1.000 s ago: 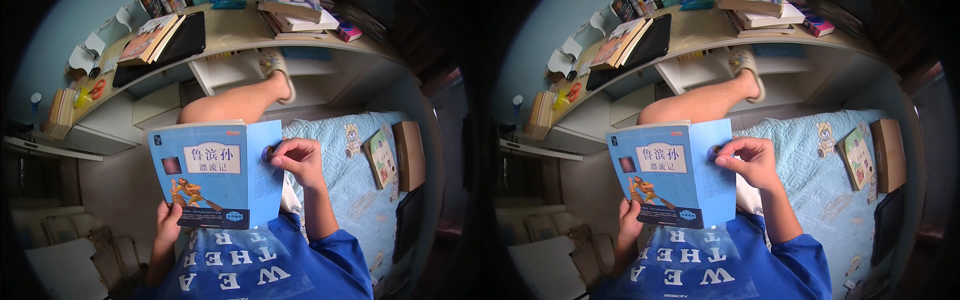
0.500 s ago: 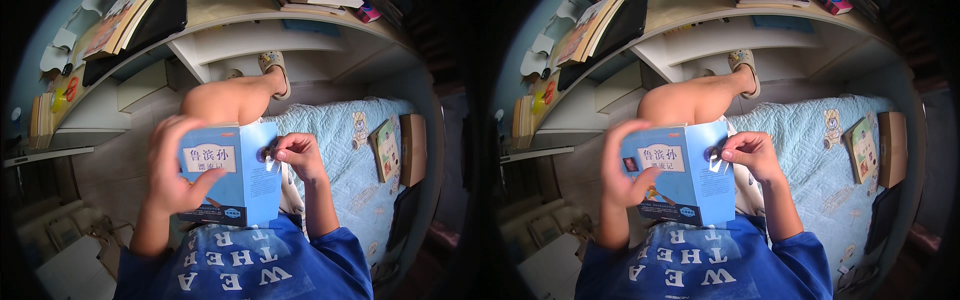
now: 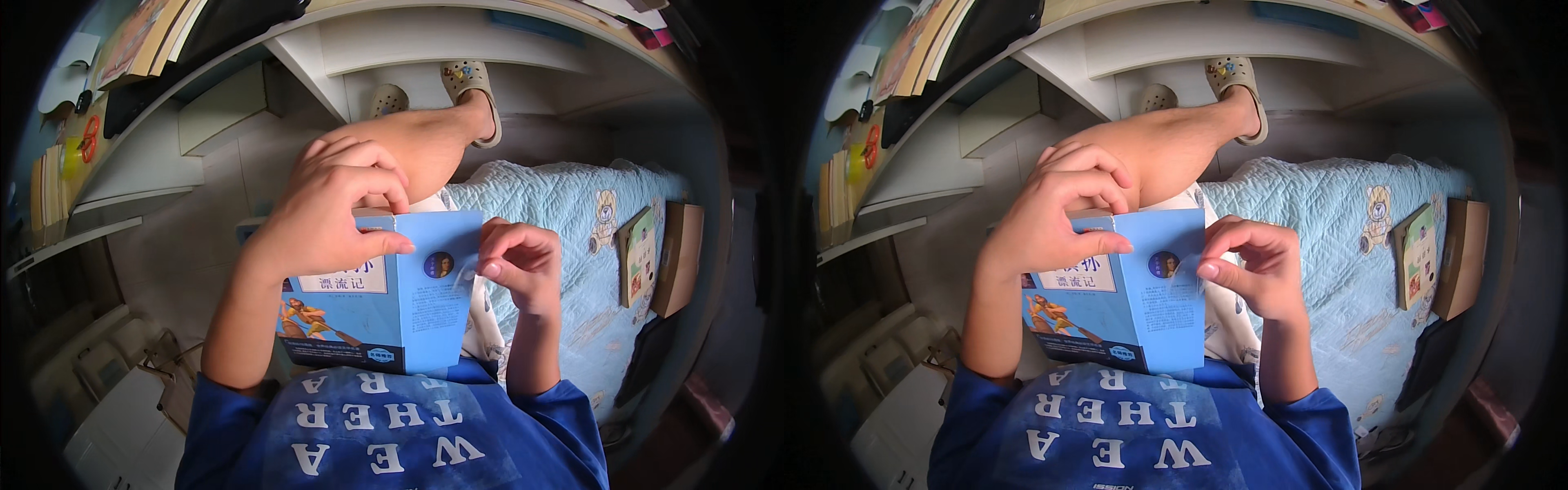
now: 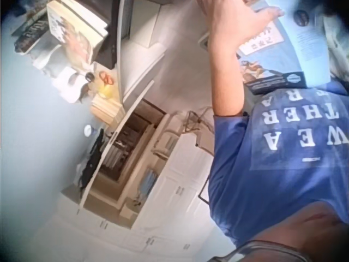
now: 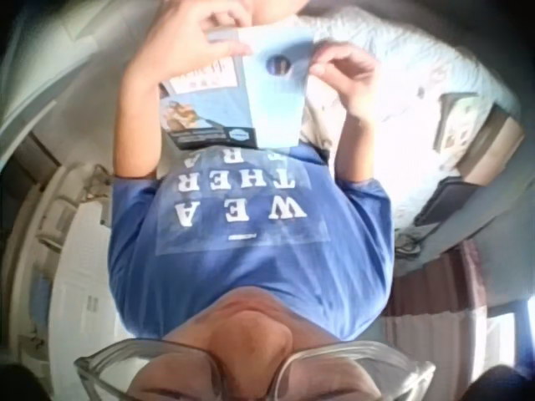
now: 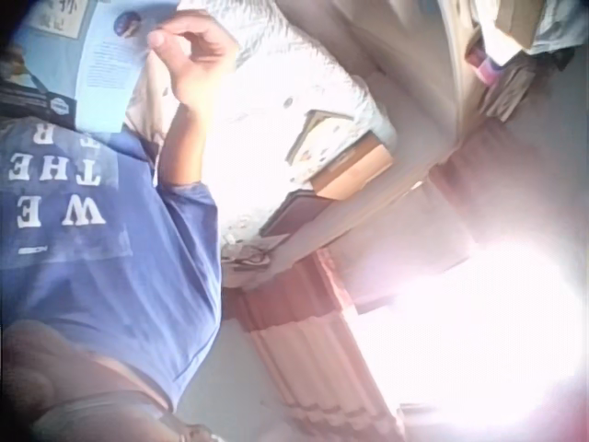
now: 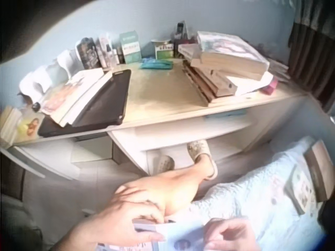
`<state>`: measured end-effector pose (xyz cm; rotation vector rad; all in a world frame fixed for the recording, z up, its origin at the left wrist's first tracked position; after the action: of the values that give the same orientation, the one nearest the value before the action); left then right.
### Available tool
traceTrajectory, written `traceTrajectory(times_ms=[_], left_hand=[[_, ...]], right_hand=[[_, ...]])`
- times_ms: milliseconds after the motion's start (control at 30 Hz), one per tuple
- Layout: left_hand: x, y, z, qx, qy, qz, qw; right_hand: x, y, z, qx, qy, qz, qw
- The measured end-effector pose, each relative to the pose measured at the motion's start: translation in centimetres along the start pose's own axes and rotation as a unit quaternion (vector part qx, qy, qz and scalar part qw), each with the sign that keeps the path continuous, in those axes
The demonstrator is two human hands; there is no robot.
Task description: The person stacks several books on a desk, then uses scissors to cut pieces of yellow tape and applies them to the spine and edges of a blue book. The person handles the books one at a time, cuts tape, and smooths it onto the book cover.
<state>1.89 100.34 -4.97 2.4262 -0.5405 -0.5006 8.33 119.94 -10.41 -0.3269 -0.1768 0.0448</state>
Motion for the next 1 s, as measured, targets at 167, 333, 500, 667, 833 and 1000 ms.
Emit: traceTrajectory(times_ms=[167, 333, 500, 667, 833, 1000], left_hand=[[-0.1, -0.1, 0.7, 0.044, -0.003, 0.018, 0.999], [-0.2, -0.3, 1.3, 0.076, -0.005, 0.049, 0.996], [-0.3, -0.8, 2.1, 0.131, 0.009, 0.065, 0.989], [-0.9, -0.8, 1.9, 0.136, 0.003, 0.128, 0.982], [-0.6, -1.3, 1.9, 0.163, 0.012, 0.163, 0.973], [-0.1, -1.7, 2.9, 0.22, 0.024, 0.219, 0.95]], right_hand=[[-0.2, -0.7, 3.2, 0.113, 0.108, -0.024, 0.987], [-0.3, -0.9, 5.5, 0.165, 0.138, -0.042, 0.976], [-2.7, -3.5, 5.2, 0.158, 0.142, 0.039, 0.976], [-4.8, -6.6, 4.2, 0.178, 0.051, 0.087, 0.979], [-6.0, -7.6, 3.2, 0.231, 0.024, 0.139, 0.963], [-6.6, -8.0, 2.3, 0.237, -0.013, 0.161, 0.958]])
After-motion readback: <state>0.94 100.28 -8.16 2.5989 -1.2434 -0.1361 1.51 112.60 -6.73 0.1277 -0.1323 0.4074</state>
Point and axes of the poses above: each hand's wrist, its own x-axis away from the middle knuckle, its own y-axis out of the back of the hand, z = x × y, the point moved 8 cm from there along -x, towards the middle knuckle, and after that the axes turned 12 degrees about -z, right-handed, at the moved point
